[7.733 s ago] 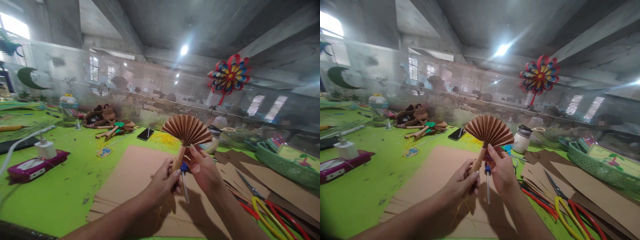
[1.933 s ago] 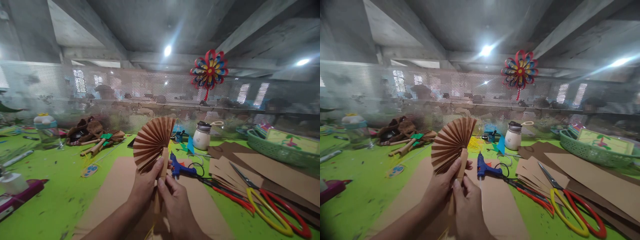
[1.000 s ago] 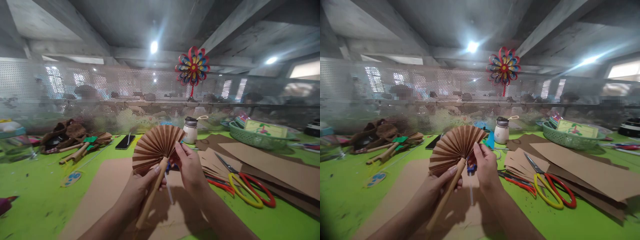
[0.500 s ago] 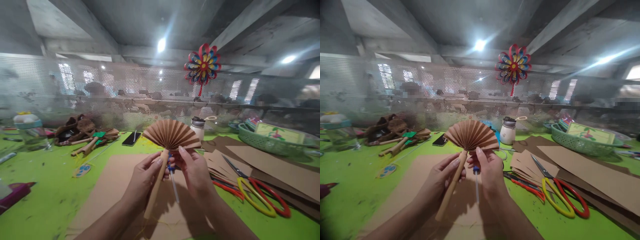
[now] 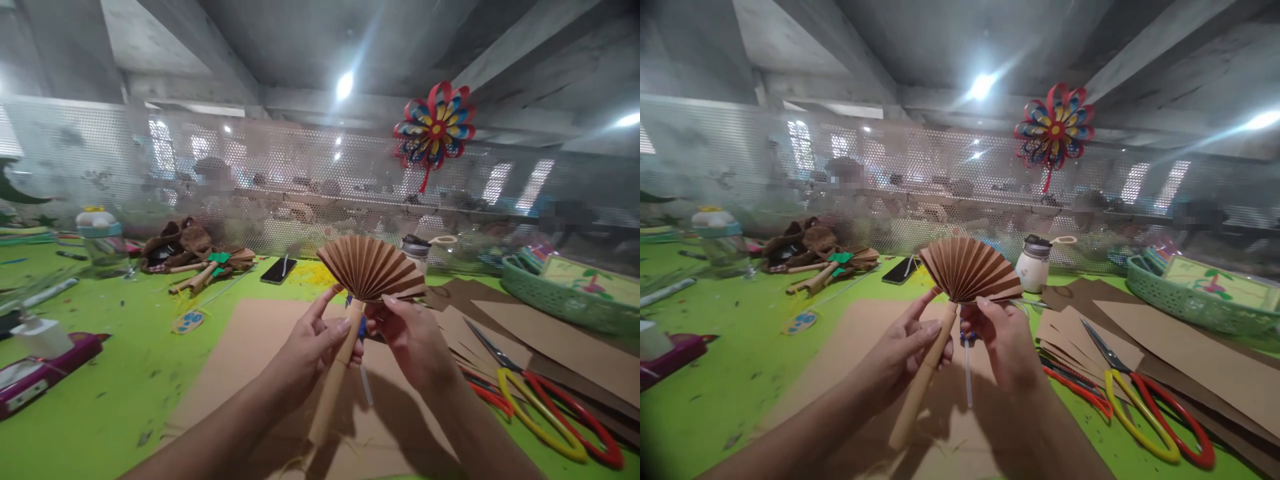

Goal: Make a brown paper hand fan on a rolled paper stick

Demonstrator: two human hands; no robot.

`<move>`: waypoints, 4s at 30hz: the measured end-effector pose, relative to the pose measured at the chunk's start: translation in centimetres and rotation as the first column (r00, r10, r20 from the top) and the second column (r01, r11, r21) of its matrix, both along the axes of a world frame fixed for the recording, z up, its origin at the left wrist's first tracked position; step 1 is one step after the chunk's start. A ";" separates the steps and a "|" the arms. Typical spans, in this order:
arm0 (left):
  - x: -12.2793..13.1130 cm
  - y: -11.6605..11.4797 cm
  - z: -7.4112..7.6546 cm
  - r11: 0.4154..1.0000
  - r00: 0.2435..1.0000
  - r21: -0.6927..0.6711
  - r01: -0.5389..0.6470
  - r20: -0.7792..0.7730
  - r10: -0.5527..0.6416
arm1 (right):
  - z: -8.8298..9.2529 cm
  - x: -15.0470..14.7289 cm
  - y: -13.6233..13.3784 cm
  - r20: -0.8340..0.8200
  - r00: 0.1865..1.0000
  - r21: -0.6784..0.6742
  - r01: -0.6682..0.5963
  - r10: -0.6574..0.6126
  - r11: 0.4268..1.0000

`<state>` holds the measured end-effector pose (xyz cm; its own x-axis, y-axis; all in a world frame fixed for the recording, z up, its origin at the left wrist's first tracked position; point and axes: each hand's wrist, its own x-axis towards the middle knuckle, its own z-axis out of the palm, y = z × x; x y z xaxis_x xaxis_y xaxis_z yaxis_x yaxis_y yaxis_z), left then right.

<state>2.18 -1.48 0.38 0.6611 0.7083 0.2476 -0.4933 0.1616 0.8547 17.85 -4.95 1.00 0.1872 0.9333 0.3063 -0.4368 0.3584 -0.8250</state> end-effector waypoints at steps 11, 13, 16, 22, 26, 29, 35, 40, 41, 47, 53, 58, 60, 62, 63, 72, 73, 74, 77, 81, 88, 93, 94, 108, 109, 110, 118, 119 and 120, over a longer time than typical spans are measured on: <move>0.5 -0.5 0.0 0.999 0.997 0.047 0.007 -0.072 -0.004 | 0.4 0.8 0.0 -0.015 0.998 -0.021 -0.058 0.058 0.998; 0.6 -0.7 0.0 0.998 0.996 0.060 -0.027 -0.080 0.032 | 0.1 0.4 0.1 -0.012 0.999 -0.011 -0.048 0.048 0.999; 0.6 -0.8 -0.1 0.995 0.994 0.084 -0.057 -0.091 0.064 | -0.5 -0.2 0.2 -0.029 0.999 0.005 -0.013 0.013 1.000; 0.6 -0.5 -0.5 0.994 0.997 0.089 -0.060 -0.041 0.064 | -0.4 -2.1 -0.1 -0.109 0.993 -0.017 -0.038 0.036 0.999; 0.6 -0.3 -0.7 0.997 0.999 0.058 -0.047 -0.012 0.048 | -0.4 -2.8 -0.3 -0.138 0.990 -0.040 0.003 -0.008 0.999; 0.7 -0.2 -0.7 0.998 0.999 0.042 -0.049 -0.011 0.050 | -0.5 -3.0 -0.3 -0.139 0.990 -0.056 0.007 -0.015 0.998; 0.7 -0.1 -0.7 0.998 0.998 0.037 -0.055 -0.025 0.056 | -0.3 -3.4 -0.6 -0.139 0.989 -0.030 0.035 -0.039 0.999; 0.6 -0.1 -0.5 0.998 0.999 0.052 -0.045 -0.025 0.046 | 0.0 -3.1 -0.6 -0.135 0.991 -0.033 0.009 -0.014 0.999; 0.6 -0.1 -0.4 0.998 0.999 0.047 -0.046 -0.023 0.047 | -0.1 -3.0 -0.4 -0.132 0.991 -0.030 0.016 -0.020 0.999; 0.4 1.2 -0.2 0.981 0.982 -0.028 -0.190 0.005 0.191 | -1.7 -2.6 0.6 0.052 0.990 -0.100 0.136 -0.132 0.986; -0.3 2.5 -0.6 0.954 0.954 -0.032 -0.299 -0.019 0.299 | -3.9 -4.5 0.5 0.322 0.947 -0.182 0.063 -0.001 0.981; -0.6 2.2 -0.7 0.971 0.970 -0.008 -0.238 -0.052 0.237 | -4.8 -6.1 -0.1 0.359 0.933 -0.175 0.037 0.029 0.984; -0.6 2.1 -0.7 0.974 0.972 0.010 -0.224 -0.064 0.224 | -5.0 -6.2 -0.3 0.343 0.939 -0.217 0.038 0.040 0.975; -0.6 2.1 -0.7 0.974 0.971 0.040 -0.225 -0.079 0.227 | -5.2 -6.2 -0.3 0.316 0.948 -0.243 0.037 0.043 0.969; -0.7 2.1 -0.8 0.976 0.972 0.057 -0.211 -0.096 0.216 | -5.2 -6.1 -0.3 0.307 0.950 -0.243 0.024 0.053 0.970; -0.6 1.8 -0.2 0.983 0.970 0.063 -0.172 -0.164 0.180 | -5.0 -5.8 0.0 0.237 0.966 -0.203 -0.055 0.103 0.978; -0.5 1.7 -0.2 0.984 0.969 0.065 -0.167 -0.175 0.176 | -5.2 -5.9 0.1 0.234 0.968 -0.206 -0.041 0.090 0.978; -0.4 1.6 -0.2 0.983 0.966 0.071 -0.170 -0.185 0.181 | -5.3 -5.9 0.1 0.240 0.967 -0.210 -0.031 0.082 0.977; -0.3 1.4 -0.2 0.973 0.949 0.108 -0.202 -0.225 0.222 | -5.5 -6.0 0.2 0.276 0.959 -0.209 -0.007 0.066 0.978; -0.2 1.3 -0.3 0.968 0.937 0.145 -0.203 -0.258 0.235 | -5.4 -6.2 0.2 0.287 0.956 -0.212 0.003 0.060 0.977; -0.1 1.8 -0.1 0.955 0.931 0.063 -0.290 -0.213 0.297 | -5.8 -6.5 0.5 0.370 0.928 -0.153 0.004 0.053 0.988; -0.6 2.6 0.6 0.935 0.924 0.016 -0.354 -0.145 0.353 | -6.0 -6.2 0.1 0.545 0.833 -0.186 0.012 0.093 0.983; -0.8 2.9 0.8 0.923 0.915 0.011 -0.385 -0.125 0.383 | -5.8 -6.1 -0.2 0.615 0.782 -0.187 0.015 0.105 0.982; -1.6 4.5 1.1 0.904 0.900 -0.002 -0.428 -0.093 0.426 | -1.7 -0.8 1.6 0.913 0.391 0.017 0.240 -0.112 0.971; -1.5 4.5 1.0 0.906 0.903 -0.019 -0.423 -0.094 0.419 | -1.2 0.0 2.0 0.921 0.372 0.019 0.245 -0.112 0.969; -1.4 4.6 1.0 0.906 0.904 -0.038 -0.421 -0.096 0.416 | -0.7 0.7 2.5 0.932 0.345 0.024 0.248 -0.111 0.968; -2.8 5.5 4.3 0.885 0.891 -0.113 -0.452 -0.085 0.445 | -1.3 4.3 4.7 0.992 -0.034 0.125 0.239 -0.121 0.963; -3.1 4.9 5.1 0.887 0.892 -0.102 -0.451 -0.073 0.445 | -2.2 4.4 4.6 0.992 -0.064 0.123 0.232 -0.111 0.965; -3.3 4.0 6.0 0.891 0.895 -0.085 -0.447 -0.057 0.443 | -3.0 4.5 4.5 0.990 -0.087 0.125 0.225 -0.108 0.966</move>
<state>-1.14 2.56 6.34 0.2783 0.9490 0.1482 -0.5020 0.0122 0.8648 22.31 -0.44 -1.98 -0.1036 0.9531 0.2843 0.9192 0.2010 -0.3388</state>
